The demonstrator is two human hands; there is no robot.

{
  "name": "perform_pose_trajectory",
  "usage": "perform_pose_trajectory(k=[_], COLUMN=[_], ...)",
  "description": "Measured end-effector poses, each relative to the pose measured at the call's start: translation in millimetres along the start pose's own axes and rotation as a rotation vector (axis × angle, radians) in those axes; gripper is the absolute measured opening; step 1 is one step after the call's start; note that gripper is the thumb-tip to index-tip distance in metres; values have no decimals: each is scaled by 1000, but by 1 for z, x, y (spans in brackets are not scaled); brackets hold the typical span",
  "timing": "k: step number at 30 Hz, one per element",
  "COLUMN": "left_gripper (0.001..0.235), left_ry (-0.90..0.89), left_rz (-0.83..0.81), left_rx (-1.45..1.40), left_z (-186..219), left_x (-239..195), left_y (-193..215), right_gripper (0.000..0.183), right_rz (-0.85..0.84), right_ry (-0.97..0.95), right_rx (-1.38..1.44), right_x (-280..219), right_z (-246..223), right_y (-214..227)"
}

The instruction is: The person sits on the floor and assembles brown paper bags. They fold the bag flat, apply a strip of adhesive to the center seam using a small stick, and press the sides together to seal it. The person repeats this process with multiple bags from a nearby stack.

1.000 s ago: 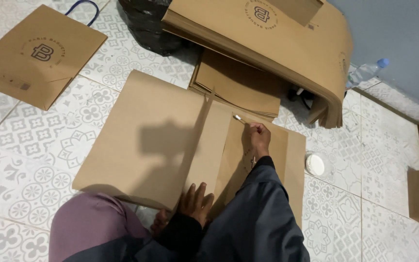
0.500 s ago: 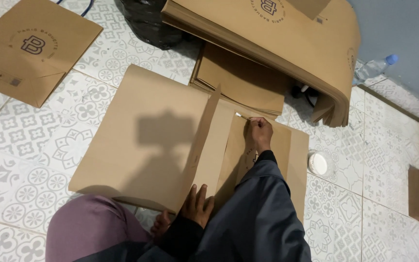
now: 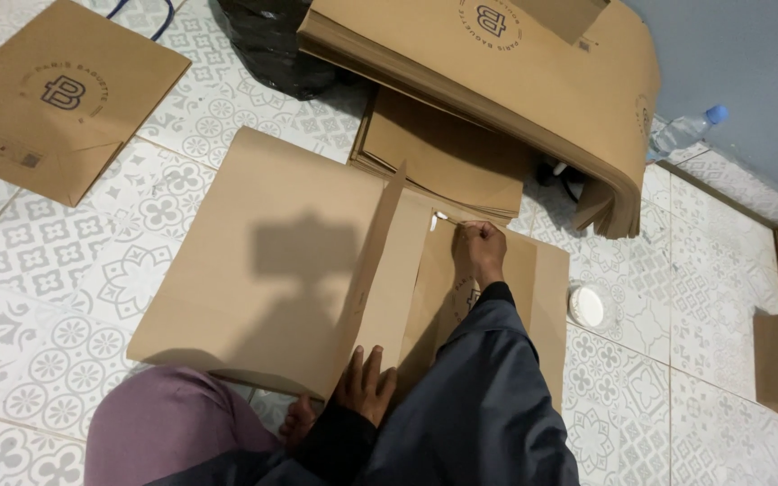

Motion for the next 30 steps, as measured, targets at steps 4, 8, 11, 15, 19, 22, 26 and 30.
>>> perform_pose_trajectory(k=[4, 8, 11, 15, 19, 22, 26, 30], left_gripper=[70, 76, 76, 58, 65, 56, 53, 89], left_ry=[-13, 228, 245, -41, -43, 2, 8, 40], left_rz=[369, 480, 434, 496, 257, 319, -76, -687], left_rx=[140, 98, 84, 143, 25, 37, -14, -28], left_z=[1, -16, -18, 4, 4, 1, 0, 3], left_x=[-1, 1, 3, -9, -3, -5, 4, -16], left_y=[-8, -20, -21, 30, 22, 31, 38, 98], right_gripper=[18, 22, 23, 19, 23, 20, 19, 18], right_rz=[36, 18, 2, -43, -78, -89, -128, -166], right_ry=[-24, 7, 12, -28, -20, 4, 49, 21], right_rx=[-35, -125, -148, -168, -190, -216, -236, -213], right_x=[12, 12, 12, 2, -11, -18, -23, -43], right_z=[8, 1, -2, -2, -7, -7, 1, 0], right_y=[-5, -6, -6, -5, -2, 1, 0, 3])
Point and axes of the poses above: each hand's wrist, its own x-axis towards the middle knuckle, its own y-axis out of the back of the hand, z = x × y, the point moved 10 cm from there along x, towards the middle knuckle, and after that the axes turned 5 degrees about y, right-handed, at the moved point
